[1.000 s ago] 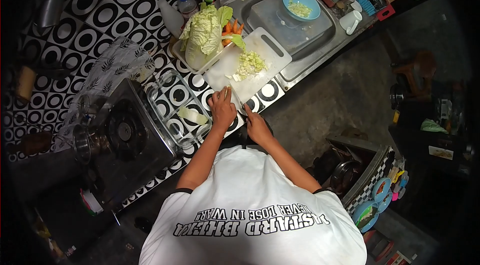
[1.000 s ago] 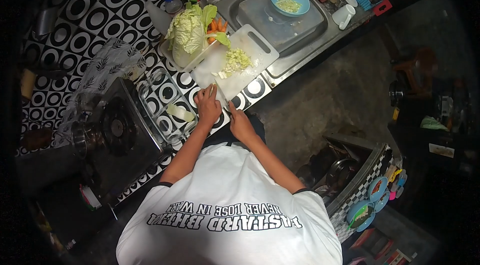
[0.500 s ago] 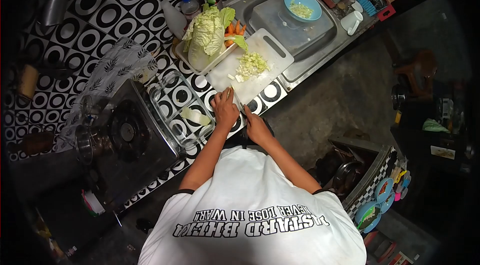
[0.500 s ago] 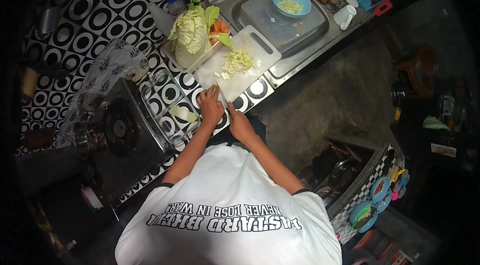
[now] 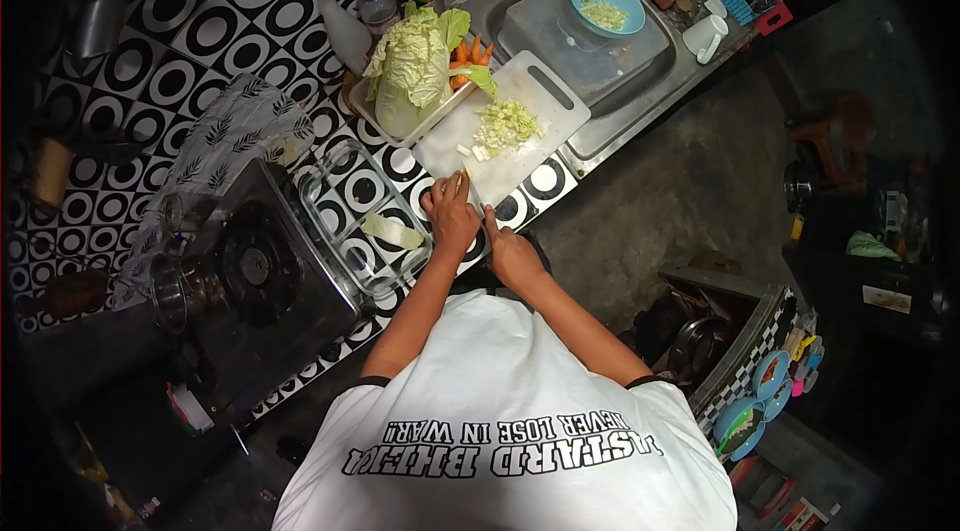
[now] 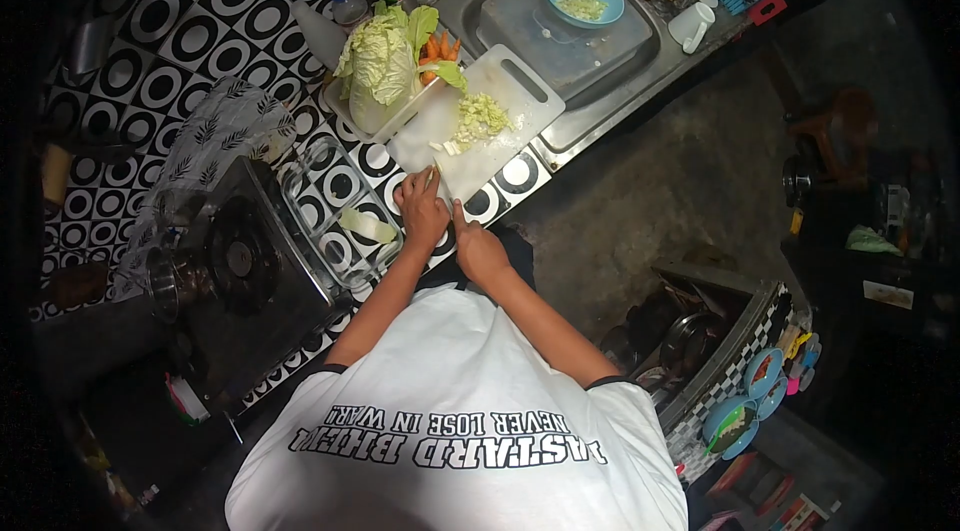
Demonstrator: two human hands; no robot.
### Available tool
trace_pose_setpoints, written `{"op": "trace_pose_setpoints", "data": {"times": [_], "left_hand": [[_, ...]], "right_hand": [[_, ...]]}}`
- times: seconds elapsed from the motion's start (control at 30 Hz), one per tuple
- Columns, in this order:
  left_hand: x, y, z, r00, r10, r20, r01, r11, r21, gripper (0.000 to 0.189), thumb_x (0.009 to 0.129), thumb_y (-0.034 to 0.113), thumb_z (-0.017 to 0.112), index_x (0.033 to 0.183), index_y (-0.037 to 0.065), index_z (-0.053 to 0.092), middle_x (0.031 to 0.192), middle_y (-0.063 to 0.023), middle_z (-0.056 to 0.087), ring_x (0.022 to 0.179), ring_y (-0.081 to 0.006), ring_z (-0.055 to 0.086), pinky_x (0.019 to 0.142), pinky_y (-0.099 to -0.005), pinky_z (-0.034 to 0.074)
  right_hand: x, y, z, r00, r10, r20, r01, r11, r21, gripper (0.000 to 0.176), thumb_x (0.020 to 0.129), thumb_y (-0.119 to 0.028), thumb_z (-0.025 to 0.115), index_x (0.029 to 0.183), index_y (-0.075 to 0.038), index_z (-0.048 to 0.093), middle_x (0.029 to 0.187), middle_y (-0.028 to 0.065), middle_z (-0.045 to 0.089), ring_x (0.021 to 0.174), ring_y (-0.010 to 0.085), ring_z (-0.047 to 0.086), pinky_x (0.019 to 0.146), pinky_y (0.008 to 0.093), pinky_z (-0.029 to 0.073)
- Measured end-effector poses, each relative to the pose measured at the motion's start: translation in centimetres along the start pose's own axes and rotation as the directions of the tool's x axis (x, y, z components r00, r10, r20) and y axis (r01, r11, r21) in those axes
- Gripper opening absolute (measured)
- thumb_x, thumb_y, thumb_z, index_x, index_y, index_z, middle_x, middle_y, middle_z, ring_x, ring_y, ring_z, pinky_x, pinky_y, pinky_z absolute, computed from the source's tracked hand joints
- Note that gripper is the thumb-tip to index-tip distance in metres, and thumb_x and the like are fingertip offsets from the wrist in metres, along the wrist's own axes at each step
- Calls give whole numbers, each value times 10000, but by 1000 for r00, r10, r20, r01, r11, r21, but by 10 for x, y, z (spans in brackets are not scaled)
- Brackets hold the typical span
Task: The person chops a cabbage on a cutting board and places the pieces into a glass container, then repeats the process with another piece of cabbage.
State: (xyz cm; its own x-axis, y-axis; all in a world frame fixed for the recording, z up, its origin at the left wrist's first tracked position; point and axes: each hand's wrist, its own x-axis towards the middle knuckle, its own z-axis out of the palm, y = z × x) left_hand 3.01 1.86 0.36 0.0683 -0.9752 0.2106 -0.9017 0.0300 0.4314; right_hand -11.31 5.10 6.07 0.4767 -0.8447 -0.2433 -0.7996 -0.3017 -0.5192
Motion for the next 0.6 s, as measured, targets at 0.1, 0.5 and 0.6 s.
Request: {"op": "trace_pose_setpoints", "data": {"times": [0.1,0.5,0.6], "left_hand": [[1,2,0,1000,-13,6,13,1000,-1,522,699,24,571,1220,6,603,1309,-110,551,1210,-297,450,996,-479,295],[-1,5,1,1000,-6,-14,6,1000,13,499,729,13,552,1225,-22,590,1308,-136,552,1244,-326,444,1010,-474,310],[-1,5,2,1000,-8,-14,8,1000,2,501,731,14,550,1229,-26,588,1309,-139,552,1244,-332,444,1014,-475,309]], "right_hand": [[2,-2,-4,997,44,56,-45,999,12,768,769,1,513,1480,46,228,846,272,611,738,414,635,682,459,523],[3,1,-19,994,-17,104,21,999,-36,723,780,-17,509,1455,77,265,773,254,636,702,378,660,649,448,543],[6,-8,-33,986,2,167,7,999,-53,688,793,-22,493,1435,107,281,781,261,654,726,371,669,657,447,547]]}}
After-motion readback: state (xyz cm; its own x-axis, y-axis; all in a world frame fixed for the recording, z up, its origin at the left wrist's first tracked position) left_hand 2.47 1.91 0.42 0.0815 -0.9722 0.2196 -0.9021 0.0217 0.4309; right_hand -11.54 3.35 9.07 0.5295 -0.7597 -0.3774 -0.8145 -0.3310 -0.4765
